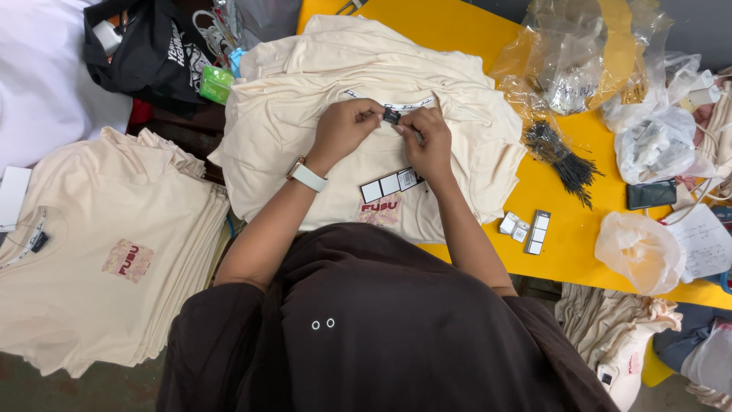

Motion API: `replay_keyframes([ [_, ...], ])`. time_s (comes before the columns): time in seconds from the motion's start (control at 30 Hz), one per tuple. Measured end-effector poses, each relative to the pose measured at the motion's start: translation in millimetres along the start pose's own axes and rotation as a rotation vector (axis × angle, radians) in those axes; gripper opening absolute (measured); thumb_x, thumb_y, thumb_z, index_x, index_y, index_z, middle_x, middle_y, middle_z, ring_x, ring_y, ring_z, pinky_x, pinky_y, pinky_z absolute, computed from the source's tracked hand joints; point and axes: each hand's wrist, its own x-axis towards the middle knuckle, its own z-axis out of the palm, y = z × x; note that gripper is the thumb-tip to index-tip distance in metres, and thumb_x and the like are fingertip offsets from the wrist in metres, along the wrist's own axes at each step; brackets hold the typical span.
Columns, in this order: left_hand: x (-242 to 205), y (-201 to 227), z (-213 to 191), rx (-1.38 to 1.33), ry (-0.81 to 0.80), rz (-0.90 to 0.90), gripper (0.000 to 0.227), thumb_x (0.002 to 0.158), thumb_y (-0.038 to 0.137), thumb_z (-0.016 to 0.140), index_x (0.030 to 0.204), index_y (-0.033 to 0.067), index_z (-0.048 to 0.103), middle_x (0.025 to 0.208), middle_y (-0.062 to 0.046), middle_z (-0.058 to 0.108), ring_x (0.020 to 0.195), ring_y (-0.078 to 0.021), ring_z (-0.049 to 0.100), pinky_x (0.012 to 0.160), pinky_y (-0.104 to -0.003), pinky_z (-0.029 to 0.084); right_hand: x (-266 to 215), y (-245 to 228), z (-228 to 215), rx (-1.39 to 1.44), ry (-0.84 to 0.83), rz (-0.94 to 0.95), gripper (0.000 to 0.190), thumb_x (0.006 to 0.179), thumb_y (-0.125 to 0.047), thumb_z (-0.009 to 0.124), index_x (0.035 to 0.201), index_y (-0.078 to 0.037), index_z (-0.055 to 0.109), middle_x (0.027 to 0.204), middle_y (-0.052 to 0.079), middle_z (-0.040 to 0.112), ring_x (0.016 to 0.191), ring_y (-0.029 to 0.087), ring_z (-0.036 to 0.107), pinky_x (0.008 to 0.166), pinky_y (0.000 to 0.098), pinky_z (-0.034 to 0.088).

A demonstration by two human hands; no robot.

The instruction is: Attaching brand or price tags to t-shirts and stacking them on a work table

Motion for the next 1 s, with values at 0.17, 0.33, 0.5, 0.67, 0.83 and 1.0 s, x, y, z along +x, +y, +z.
replay_keyframes([
  [0.17,4,-15,6,-0.003,0.000,0.058,0.024,0.081,0.017,0.070,0.103,0.0223,0.078,0.090,0.002,0.072,0.076,-0.0157,0.070,0.069,-0.031,0.055,2,6,1,0.048,0.025,0.023,0.004,0.090,-0.006,0.079,0.089,-0.008,0.076,0.077,0.009,0.066,0.078,0.031,0.063,0.077,0.0418,0.051],
  [0.33,6,-19,9,-0.010,-0.020,0.027,0.030,0.082,0.020,0.068,0.110,0.0226,0.078,0.091,0.001,0.071,0.078,-0.0168,0.070,0.070,-0.032,0.056,1,7,1,0.049,0.042,0.014,0.004,0.089,-0.008,0.082,0.087,-0.009,0.079,0.079,0.008,0.068,0.079,0.029,0.064,0.078,0.0402,0.051],
  [0.5,11,-29,15,-0.090,-0.072,-0.091,0.042,0.081,0.022,0.069,0.123,0.0204,0.075,0.089,0.003,0.074,0.073,-0.0124,0.070,0.067,-0.027,0.055,5,-9,-6,0.012,-0.047,0.004,0.004,0.092,-0.007,0.077,0.092,-0.010,0.079,0.083,0.010,0.066,0.085,0.035,0.064,0.082,0.0452,0.052],
  [0.67,15,-40,20,-0.098,-0.065,-0.103,0.042,0.083,0.023,0.069,0.124,0.0191,0.074,0.088,0.004,0.075,0.070,-0.0115,0.070,0.065,-0.027,0.054,2,1,-10,0.039,-0.081,0.052,0.004,0.093,-0.004,0.075,0.093,-0.007,0.078,0.084,0.013,0.066,0.085,0.037,0.065,0.083,0.0477,0.053],
  [0.83,13,-25,7,-0.102,-0.164,-0.090,0.048,0.082,0.022,0.071,0.129,0.0214,0.071,0.091,0.004,0.074,0.073,-0.0112,0.071,0.068,-0.026,0.054,4,3,-12,0.003,-0.155,0.123,0.006,0.095,-0.004,0.072,0.093,-0.007,0.077,0.085,0.016,0.066,0.088,0.041,0.064,0.084,0.0500,0.052],
  [1.0,13,-22,1,-0.020,-0.214,-0.055,0.042,0.080,0.023,0.070,0.122,0.0263,0.073,0.091,0.003,0.075,0.080,-0.0168,0.075,0.071,-0.031,0.056,5,20,-8,0.066,-0.105,0.339,0.010,0.100,-0.007,0.067,0.096,-0.008,0.075,0.084,0.012,0.066,0.083,0.027,0.063,0.080,0.0423,0.050],
])
